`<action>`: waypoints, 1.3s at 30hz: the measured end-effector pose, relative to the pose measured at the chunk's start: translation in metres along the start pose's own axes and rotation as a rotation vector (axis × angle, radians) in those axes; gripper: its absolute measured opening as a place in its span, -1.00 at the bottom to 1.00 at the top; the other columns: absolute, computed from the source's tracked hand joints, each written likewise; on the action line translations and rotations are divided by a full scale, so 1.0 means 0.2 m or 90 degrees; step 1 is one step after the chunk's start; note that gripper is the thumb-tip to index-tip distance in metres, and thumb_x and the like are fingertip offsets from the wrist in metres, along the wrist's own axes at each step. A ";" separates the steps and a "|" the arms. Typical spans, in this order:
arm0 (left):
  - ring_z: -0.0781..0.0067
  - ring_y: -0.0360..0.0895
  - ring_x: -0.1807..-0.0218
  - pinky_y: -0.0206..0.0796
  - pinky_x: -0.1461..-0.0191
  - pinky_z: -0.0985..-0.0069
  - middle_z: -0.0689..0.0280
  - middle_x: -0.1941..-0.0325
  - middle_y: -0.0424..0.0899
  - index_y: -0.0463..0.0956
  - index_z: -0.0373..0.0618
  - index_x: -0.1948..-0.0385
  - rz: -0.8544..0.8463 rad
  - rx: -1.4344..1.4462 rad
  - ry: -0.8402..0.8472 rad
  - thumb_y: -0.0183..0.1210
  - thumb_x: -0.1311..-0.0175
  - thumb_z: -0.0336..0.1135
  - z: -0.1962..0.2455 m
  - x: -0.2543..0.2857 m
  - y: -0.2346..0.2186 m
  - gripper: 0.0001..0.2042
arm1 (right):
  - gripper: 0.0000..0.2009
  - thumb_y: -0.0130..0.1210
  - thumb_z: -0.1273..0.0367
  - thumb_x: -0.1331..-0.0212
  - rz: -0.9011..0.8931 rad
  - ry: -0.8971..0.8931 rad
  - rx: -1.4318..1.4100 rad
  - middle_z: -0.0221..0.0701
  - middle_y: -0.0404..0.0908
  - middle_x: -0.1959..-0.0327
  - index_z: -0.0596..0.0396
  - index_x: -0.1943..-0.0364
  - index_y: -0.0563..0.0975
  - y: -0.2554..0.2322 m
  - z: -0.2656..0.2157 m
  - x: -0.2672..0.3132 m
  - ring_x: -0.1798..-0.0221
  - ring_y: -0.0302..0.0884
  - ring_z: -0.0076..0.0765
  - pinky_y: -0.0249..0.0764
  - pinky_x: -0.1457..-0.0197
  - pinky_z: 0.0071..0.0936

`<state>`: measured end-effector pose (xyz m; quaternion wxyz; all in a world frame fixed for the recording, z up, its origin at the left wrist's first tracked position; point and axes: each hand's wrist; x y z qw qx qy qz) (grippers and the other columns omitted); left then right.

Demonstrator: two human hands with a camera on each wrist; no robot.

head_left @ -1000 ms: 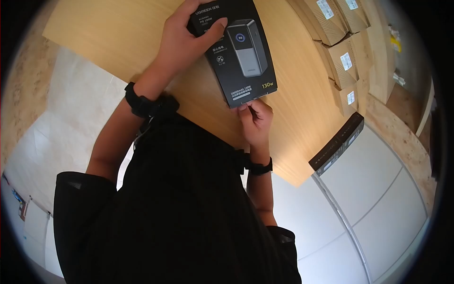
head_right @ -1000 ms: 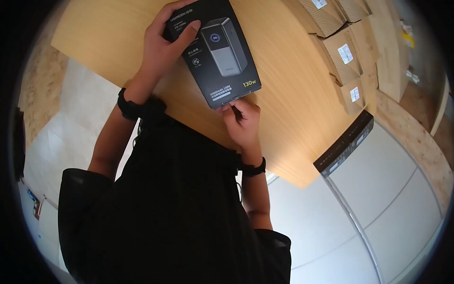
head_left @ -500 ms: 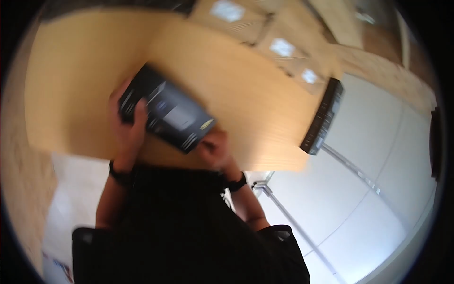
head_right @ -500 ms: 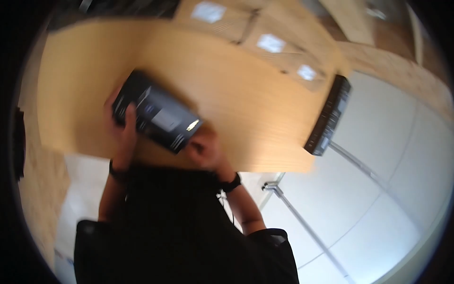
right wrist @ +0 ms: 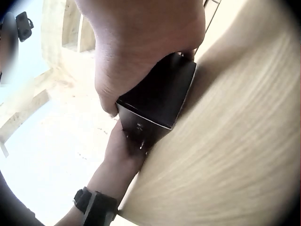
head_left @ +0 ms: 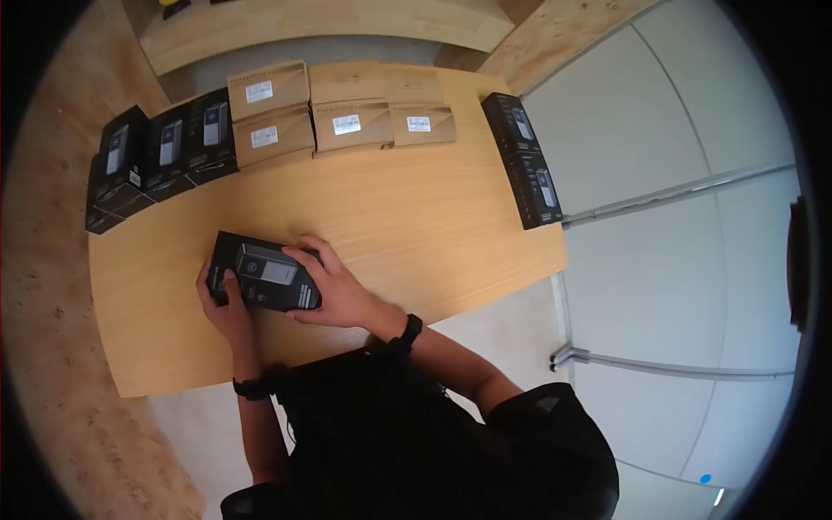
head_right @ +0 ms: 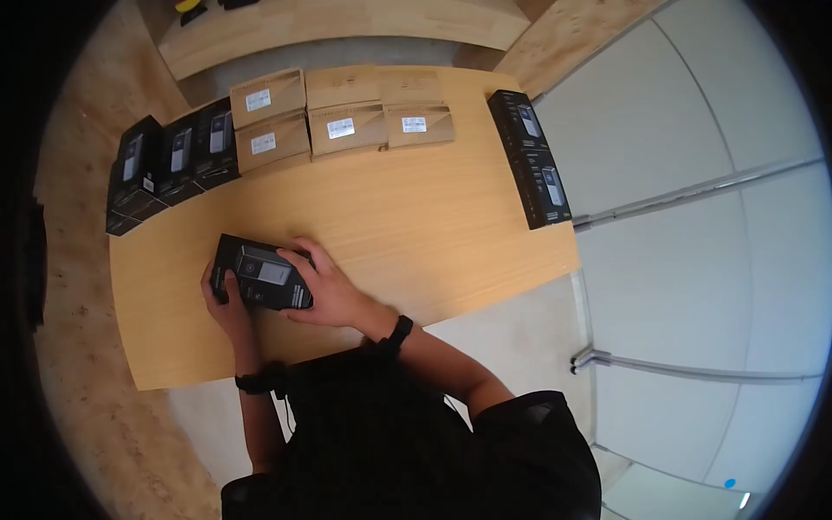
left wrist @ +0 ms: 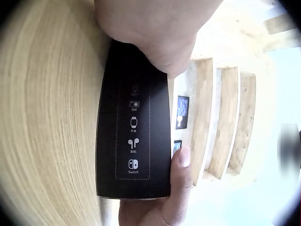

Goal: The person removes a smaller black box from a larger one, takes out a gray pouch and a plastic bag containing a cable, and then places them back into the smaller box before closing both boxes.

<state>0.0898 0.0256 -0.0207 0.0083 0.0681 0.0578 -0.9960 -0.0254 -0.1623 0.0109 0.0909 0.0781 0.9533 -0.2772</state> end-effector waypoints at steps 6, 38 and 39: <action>0.29 0.59 -0.19 0.39 -0.35 0.35 0.12 -0.17 0.67 0.53 -0.31 -0.23 -0.023 0.040 0.008 0.21 -0.49 -0.46 0.00 0.06 0.06 -0.67 | -0.05 0.57 0.24 0.07 0.150 -0.019 0.004 0.10 0.00 -0.56 0.08 -0.47 0.29 0.06 -0.01 0.12 -0.56 0.10 0.38 0.22 -0.60 0.03; 0.13 0.28 -0.58 0.00 -0.66 0.21 0.02 -0.60 0.28 0.10 -0.24 -0.58 -0.615 0.177 0.008 0.04 -0.57 -0.28 0.21 0.56 0.85 -0.39 | -0.24 0.51 0.24 0.23 0.181 0.036 0.240 -0.07 0.37 -0.45 -0.14 -0.28 0.59 -1.05 0.28 0.95 -0.46 0.33 0.23 0.27 -0.48 0.18; 0.11 0.26 -0.60 -0.02 -0.67 0.20 0.02 -0.62 0.26 0.08 -0.24 -0.59 -0.609 0.136 0.029 0.04 -0.58 -0.26 0.19 0.55 0.84 -0.37 | -0.24 0.50 0.24 0.21 0.227 0.061 0.271 -0.07 0.38 -0.45 -0.13 -0.29 0.59 -1.08 0.30 1.00 -0.45 0.34 0.23 0.28 -0.47 0.18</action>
Point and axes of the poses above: each hand's wrist, its own x-axis away from the middle knuckle, its own y-axis out of the palm, z = x × y
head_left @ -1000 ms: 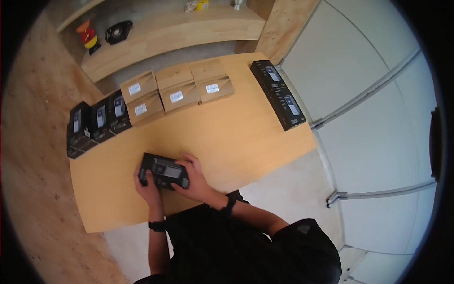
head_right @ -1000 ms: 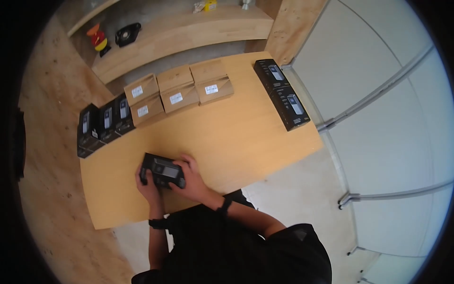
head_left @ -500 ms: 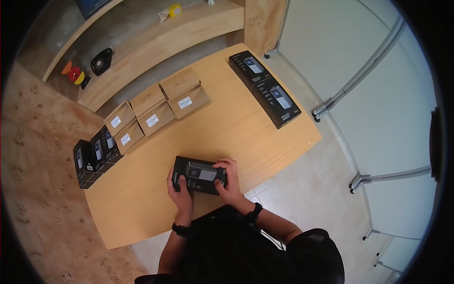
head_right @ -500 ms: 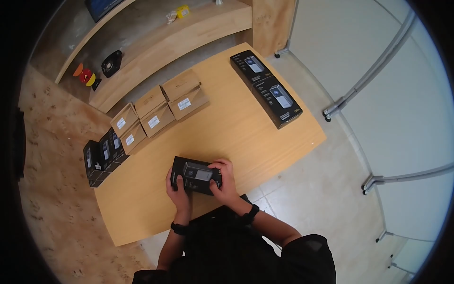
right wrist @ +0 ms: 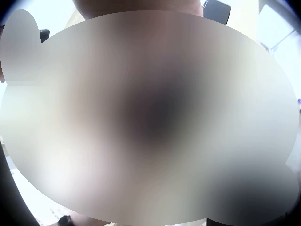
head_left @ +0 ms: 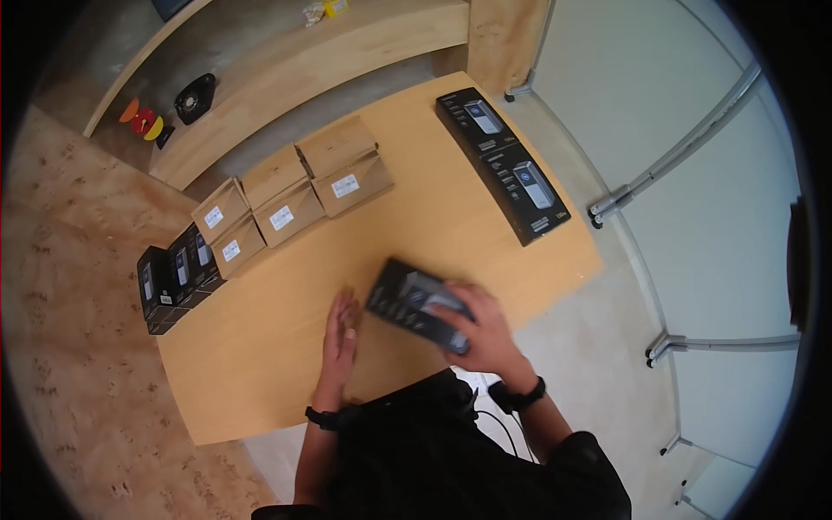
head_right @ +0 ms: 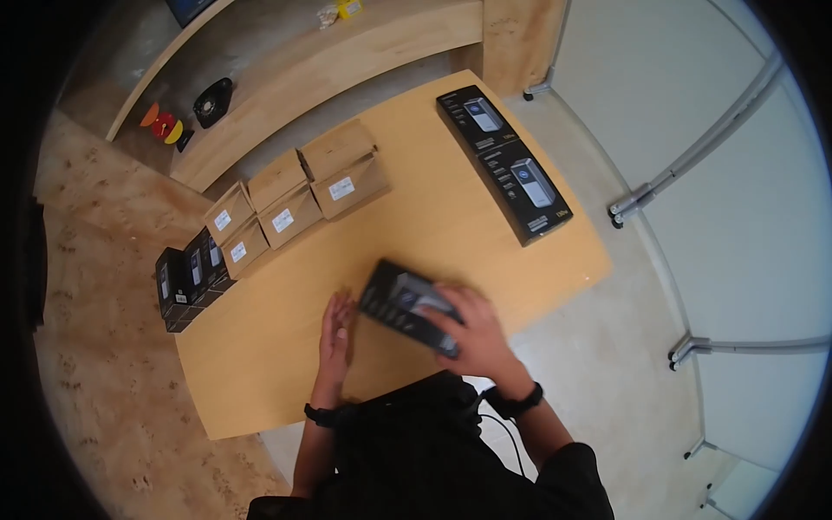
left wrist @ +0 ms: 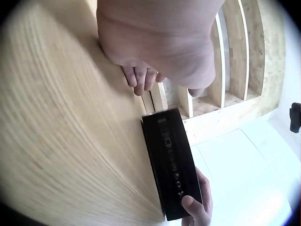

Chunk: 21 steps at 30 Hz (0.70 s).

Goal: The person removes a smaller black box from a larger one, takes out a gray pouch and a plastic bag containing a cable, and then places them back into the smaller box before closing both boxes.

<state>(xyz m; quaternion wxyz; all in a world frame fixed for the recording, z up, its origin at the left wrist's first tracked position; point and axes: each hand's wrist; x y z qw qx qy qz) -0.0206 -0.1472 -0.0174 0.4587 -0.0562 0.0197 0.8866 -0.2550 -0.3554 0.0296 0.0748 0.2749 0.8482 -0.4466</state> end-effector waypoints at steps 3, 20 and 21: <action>0.09 0.40 -0.50 0.14 -0.59 0.20 0.03 -0.52 0.39 0.29 -0.25 -0.49 -0.014 -0.151 -0.003 0.11 -0.47 -0.44 -0.04 0.04 -0.06 -0.45 | -0.27 0.45 0.21 0.12 0.094 0.091 0.118 -0.08 0.39 -0.46 -0.13 -0.32 0.56 -0.08 0.06 0.09 -0.47 0.32 0.23 0.26 -0.49 0.18; 0.26 0.69 -0.11 0.51 -0.22 0.38 0.16 -0.06 0.72 0.65 -0.23 0.00 0.055 -0.142 -0.025 0.17 -0.44 -0.53 -0.02 0.23 -0.50 -0.82 | -0.19 0.21 0.09 -0.29 0.086 0.096 0.354 0.07 0.17 -0.60 0.32 -0.51 0.24 0.13 0.36 -0.63 -0.63 0.08 0.30 0.00 -0.69 0.10; 0.29 0.70 -0.09 0.51 -0.20 0.40 0.16 -0.03 0.72 0.65 -0.24 0.02 0.049 -0.134 -0.027 0.17 -0.44 -0.53 0.03 0.23 -0.49 -0.83 | -0.19 0.21 0.09 -0.28 0.091 0.097 0.359 0.07 0.18 -0.60 0.32 -0.51 0.24 0.14 0.38 -0.67 -0.63 0.08 0.29 0.00 -0.69 0.10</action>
Point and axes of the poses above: each hand's wrist, its own x-axis away from the middle knuckle, its own y-axis out of the palm, z = x × y
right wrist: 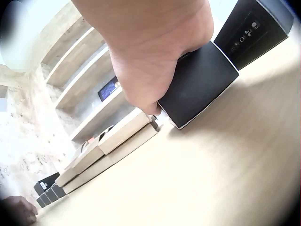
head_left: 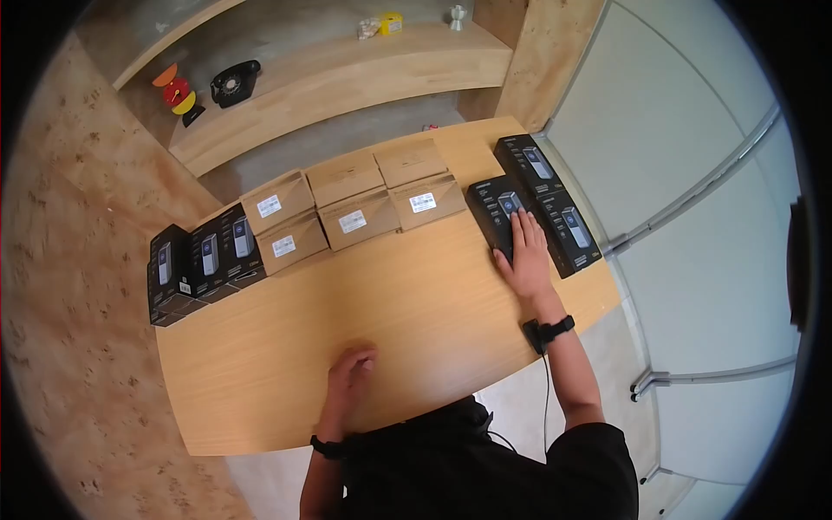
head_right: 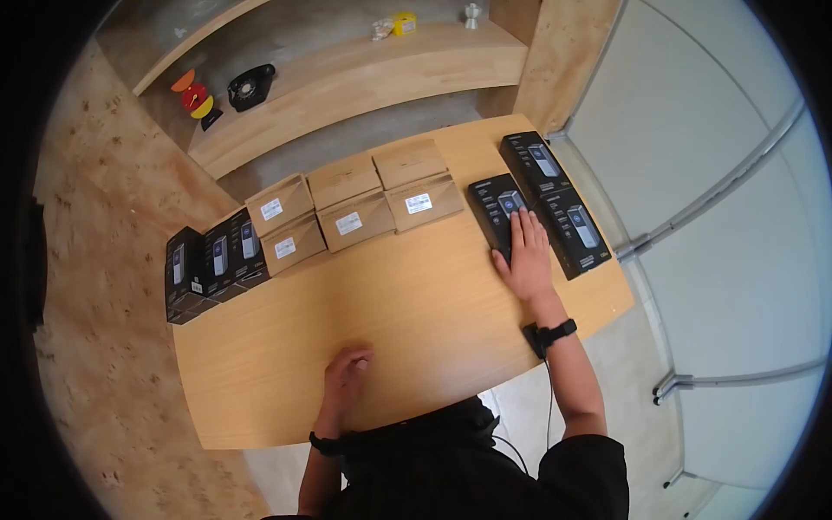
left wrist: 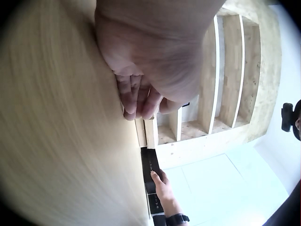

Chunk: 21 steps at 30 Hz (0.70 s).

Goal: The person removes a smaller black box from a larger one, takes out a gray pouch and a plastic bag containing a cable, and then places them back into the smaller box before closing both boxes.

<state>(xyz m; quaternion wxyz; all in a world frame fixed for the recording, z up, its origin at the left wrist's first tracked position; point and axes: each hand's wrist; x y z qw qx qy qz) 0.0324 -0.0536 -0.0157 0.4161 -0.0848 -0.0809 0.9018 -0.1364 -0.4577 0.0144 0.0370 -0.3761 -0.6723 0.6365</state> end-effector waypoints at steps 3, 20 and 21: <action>0.30 0.70 -0.05 0.52 -0.17 0.41 0.17 0.01 0.73 0.66 -0.26 0.06 -0.013 0.013 -0.019 0.18 -0.44 -0.52 0.10 -0.02 0.01 -0.85 | -0.20 0.21 0.09 -0.28 0.022 0.002 0.018 0.05 0.20 -0.59 0.30 -0.50 0.25 0.08 0.03 -0.12 -0.64 0.09 0.24 0.01 -0.68 0.08; 0.30 0.72 0.01 0.55 -0.14 0.41 0.16 0.09 0.77 0.69 -0.28 0.16 -0.033 0.019 -0.002 0.19 -0.44 -0.49 0.05 -0.03 0.01 -0.89 | -0.19 0.24 0.09 -0.21 0.061 0.006 0.028 0.02 0.26 -0.56 0.26 -0.49 0.29 0.27 0.16 -0.43 -0.62 0.13 0.21 0.04 -0.66 0.04; 0.30 0.73 0.02 0.55 -0.13 0.41 0.16 0.10 0.77 0.69 -0.28 0.17 -0.033 0.014 0.003 0.19 -0.44 -0.49 0.05 -0.03 0.01 -0.89 | -0.19 0.24 0.09 -0.21 0.061 0.005 0.026 0.02 0.26 -0.56 0.26 -0.49 0.29 0.27 0.16 -0.43 -0.62 0.13 0.21 0.04 -0.66 0.04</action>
Point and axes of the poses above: each hand's wrist, its own x-axis away from the middle knuckle, its own y-axis out of the palm, z = x × y
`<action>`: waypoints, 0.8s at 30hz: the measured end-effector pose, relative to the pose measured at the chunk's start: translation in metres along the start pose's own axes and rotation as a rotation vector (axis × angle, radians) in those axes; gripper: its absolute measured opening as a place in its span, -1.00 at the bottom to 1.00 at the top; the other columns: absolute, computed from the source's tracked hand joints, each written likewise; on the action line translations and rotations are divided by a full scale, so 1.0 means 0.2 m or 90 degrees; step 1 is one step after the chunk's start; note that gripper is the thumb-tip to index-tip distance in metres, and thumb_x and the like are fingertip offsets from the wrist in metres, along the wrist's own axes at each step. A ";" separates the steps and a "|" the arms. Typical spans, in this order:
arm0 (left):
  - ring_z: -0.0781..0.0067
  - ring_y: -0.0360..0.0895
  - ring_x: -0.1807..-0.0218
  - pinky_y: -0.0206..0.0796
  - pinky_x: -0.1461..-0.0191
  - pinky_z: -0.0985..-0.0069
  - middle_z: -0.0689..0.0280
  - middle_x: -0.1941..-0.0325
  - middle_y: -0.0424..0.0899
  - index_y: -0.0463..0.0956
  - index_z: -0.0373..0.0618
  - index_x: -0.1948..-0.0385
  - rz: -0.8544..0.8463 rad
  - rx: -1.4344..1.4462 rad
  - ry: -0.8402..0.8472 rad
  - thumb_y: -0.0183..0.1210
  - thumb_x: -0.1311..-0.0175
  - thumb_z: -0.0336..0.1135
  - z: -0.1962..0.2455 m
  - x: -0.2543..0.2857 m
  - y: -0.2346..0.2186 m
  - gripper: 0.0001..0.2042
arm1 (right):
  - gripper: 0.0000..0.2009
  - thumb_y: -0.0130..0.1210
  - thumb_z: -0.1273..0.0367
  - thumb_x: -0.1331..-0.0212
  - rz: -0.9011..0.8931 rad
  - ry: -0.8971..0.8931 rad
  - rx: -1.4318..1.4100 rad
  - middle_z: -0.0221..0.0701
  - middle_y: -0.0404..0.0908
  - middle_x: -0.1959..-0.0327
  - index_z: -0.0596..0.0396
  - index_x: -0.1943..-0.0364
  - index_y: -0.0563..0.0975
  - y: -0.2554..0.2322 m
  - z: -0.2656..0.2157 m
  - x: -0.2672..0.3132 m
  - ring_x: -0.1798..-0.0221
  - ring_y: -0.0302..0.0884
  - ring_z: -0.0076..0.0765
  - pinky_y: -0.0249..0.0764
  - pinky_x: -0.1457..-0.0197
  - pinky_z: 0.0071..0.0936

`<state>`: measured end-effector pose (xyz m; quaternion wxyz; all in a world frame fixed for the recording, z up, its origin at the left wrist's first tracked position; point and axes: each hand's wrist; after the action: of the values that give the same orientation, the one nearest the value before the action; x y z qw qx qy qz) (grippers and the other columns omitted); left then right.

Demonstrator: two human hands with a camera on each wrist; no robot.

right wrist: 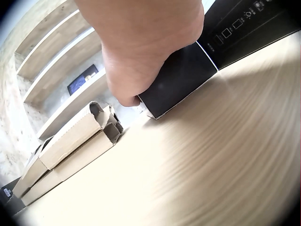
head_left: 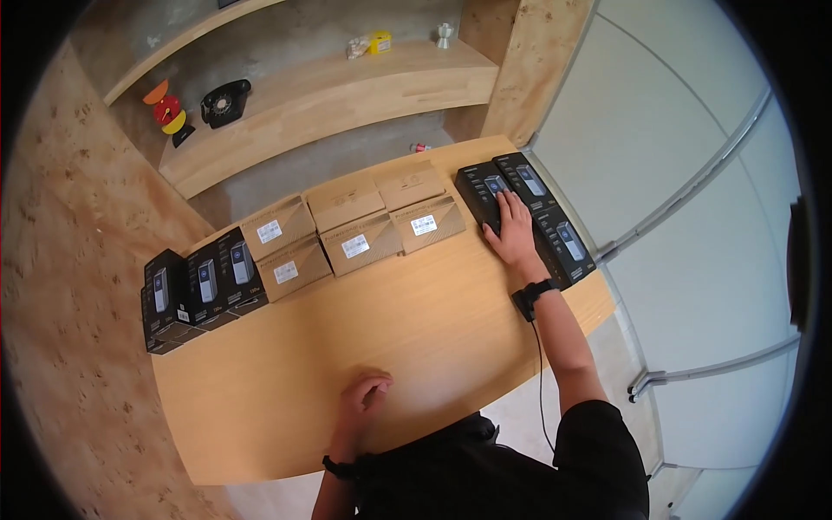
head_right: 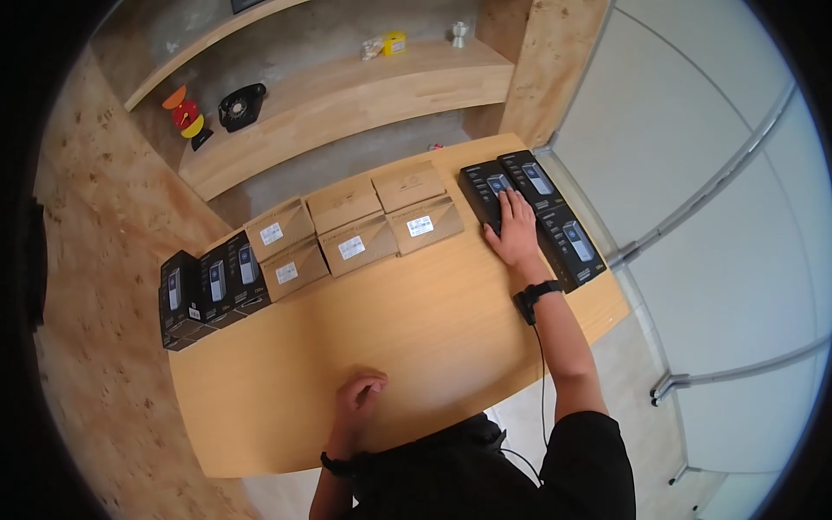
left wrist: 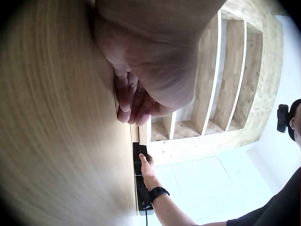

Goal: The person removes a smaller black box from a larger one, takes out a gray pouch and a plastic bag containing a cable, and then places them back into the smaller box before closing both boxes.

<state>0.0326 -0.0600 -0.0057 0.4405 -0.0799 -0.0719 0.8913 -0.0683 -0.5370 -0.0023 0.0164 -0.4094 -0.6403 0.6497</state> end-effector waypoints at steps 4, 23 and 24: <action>0.31 0.73 0.05 0.56 -0.10 0.42 0.16 0.13 0.77 0.70 -0.27 0.18 0.003 -0.017 0.009 0.19 -0.43 -0.50 0.02 -0.01 0.01 -0.89 | -0.19 0.25 0.09 -0.20 0.008 -0.002 -0.014 0.01 0.27 -0.55 0.25 -0.48 0.30 -0.01 0.00 -0.01 -0.61 0.14 0.21 0.05 -0.66 0.04; 0.32 0.74 0.10 0.57 -0.06 0.45 0.16 0.15 0.78 0.70 -0.26 0.20 0.015 -0.052 0.018 0.20 -0.42 -0.52 0.00 0.00 0.02 -0.91 | -0.20 0.25 0.09 -0.18 0.026 0.017 -0.019 -0.03 0.29 -0.55 0.21 -0.47 0.33 0.02 0.00 -0.03 -0.61 0.15 0.16 0.06 -0.65 0.03; 0.32 0.74 0.10 0.57 -0.06 0.45 0.16 0.15 0.78 0.70 -0.25 0.20 0.015 -0.052 0.018 0.20 -0.42 -0.52 0.00 0.00 0.02 -0.91 | -0.20 0.25 0.09 -0.17 0.026 0.017 -0.017 -0.03 0.29 -0.55 0.21 -0.47 0.33 0.02 0.00 -0.03 -0.61 0.15 0.16 0.06 -0.65 0.03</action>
<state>0.0299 -0.0628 -0.0069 0.4271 -0.1115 -0.1011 0.8916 -0.0631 -0.5408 -0.0029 0.0063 -0.4317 -0.6399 0.6357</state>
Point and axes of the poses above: each hand's wrist, its own x-axis away from the middle knuckle, its own y-axis out of the palm, z = x × y
